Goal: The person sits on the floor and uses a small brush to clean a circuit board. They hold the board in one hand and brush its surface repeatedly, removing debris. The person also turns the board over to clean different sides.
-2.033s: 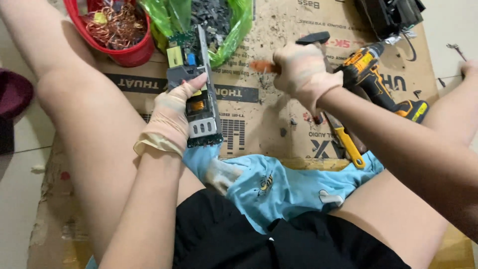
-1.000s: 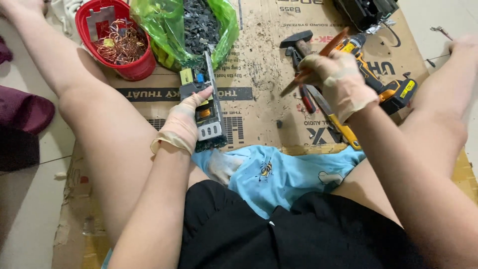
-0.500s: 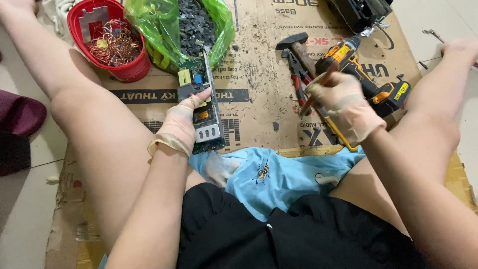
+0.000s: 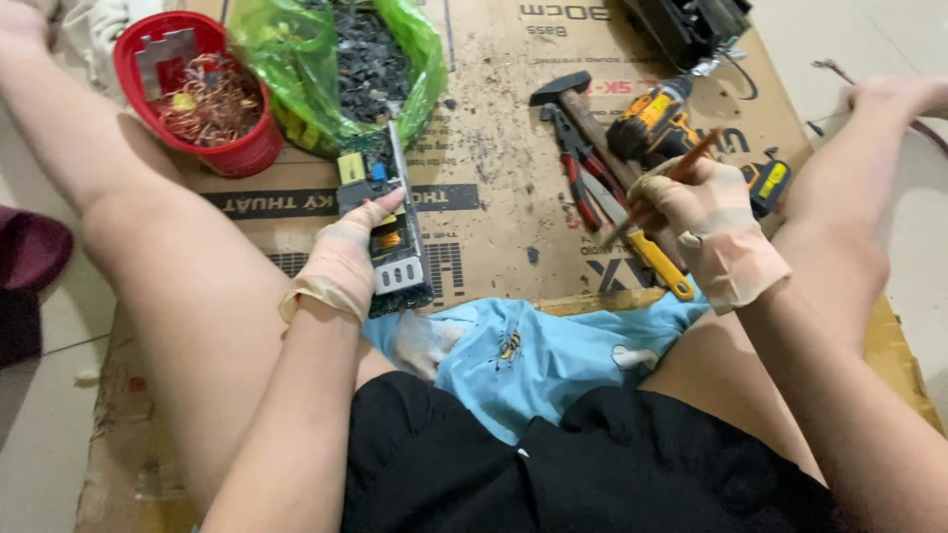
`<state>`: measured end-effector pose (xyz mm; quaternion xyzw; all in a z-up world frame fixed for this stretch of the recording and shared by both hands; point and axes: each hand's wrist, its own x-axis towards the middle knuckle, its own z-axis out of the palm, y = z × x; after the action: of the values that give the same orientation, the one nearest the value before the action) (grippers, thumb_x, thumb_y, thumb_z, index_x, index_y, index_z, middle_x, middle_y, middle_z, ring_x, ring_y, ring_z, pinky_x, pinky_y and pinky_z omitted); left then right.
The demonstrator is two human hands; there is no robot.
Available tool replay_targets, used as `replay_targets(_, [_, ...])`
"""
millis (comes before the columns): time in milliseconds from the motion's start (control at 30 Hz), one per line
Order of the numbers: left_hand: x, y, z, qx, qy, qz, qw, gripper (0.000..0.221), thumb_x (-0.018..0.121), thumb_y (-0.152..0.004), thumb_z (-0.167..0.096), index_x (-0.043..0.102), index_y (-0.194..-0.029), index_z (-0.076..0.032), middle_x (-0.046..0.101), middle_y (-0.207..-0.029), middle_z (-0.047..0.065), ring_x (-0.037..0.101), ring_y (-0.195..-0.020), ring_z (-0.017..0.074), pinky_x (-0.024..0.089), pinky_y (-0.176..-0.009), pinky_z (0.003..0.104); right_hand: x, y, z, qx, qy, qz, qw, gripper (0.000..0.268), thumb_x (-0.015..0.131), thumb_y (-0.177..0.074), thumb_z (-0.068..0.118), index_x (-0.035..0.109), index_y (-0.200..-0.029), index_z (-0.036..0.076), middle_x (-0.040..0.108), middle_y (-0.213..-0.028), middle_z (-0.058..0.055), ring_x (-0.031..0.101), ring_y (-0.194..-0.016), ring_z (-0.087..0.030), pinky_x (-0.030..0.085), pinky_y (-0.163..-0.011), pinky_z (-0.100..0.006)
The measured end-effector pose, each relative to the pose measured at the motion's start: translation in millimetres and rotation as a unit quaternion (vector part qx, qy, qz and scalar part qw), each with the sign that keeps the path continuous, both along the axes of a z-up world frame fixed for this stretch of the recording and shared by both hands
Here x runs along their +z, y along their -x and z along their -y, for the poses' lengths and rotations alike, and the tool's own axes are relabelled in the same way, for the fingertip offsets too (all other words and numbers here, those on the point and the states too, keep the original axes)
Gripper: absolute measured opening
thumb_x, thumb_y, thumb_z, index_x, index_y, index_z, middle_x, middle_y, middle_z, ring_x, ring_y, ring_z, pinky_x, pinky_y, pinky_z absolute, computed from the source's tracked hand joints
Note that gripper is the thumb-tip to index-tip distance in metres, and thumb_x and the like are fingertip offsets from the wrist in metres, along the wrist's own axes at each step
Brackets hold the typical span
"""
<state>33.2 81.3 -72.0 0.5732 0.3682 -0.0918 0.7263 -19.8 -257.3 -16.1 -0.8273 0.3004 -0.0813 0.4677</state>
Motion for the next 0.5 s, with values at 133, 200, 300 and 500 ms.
replay_targets(133, [16, 7, 10, -0.001, -0.003, 0.013, 1.000, 0.090, 0.105, -0.047, -0.027, 0.065, -0.122, 0.003, 0.070, -0.124, 0.016, 0.064, -0.124, 0.0274, 0.051, -0.104, 0.046, -5, 11, -23, 0.021, 0.049, -0.105, 0.993, 0.020, 0.063, -0.079, 0.010, 0.077, -0.093, 0.008, 0.071, -0.075, -0.021, 0.072, -0.064, -0.029, 0.060, -0.060, -0.040])
replay_targets(200, [25, 14, 13, -0.006, -0.006, 0.004, 1.000, 0.091, 0.103, -0.047, -0.026, 0.065, -0.124, 0.005, 0.069, -0.127, 0.018, 0.062, -0.127, 0.0285, 0.049, -0.106, 0.048, -29, 5, -33, 0.005, -0.045, -0.085, 0.995, 0.014, 0.065, -0.073, 0.008, 0.073, -0.084, 0.007, 0.071, -0.068, -0.018, 0.072, -0.055, -0.027, 0.063, -0.055, -0.040])
replay_targets(300, [20, 15, 9, -0.026, -0.021, -0.004, 0.999, 0.091, 0.104, -0.046, -0.027, 0.066, -0.122, 0.004, 0.069, -0.127, 0.019, 0.063, -0.126, 0.0292, 0.048, -0.108, 0.046, -20, -5, -59, -0.060, -0.126, 0.060, 0.988, 0.009, 0.070, -0.073, 0.007, 0.076, -0.081, 0.010, 0.072, -0.070, -0.015, 0.074, -0.059, -0.022, 0.064, -0.055, -0.030])
replay_targets(500, [17, 11, 8, -0.027, -0.031, 0.008, 0.999, 0.085, 0.104, -0.047, -0.029, 0.069, -0.118, 0.002, 0.072, -0.122, 0.015, 0.065, -0.124, 0.0253, 0.049, -0.107, 0.042, -17, 4, -29, -0.020, 0.054, -0.139, 0.989, 0.020, 0.076, -0.073, 0.027, 0.079, -0.092, 0.022, 0.072, -0.074, -0.010, 0.072, -0.068, -0.023, 0.063, -0.060, -0.042])
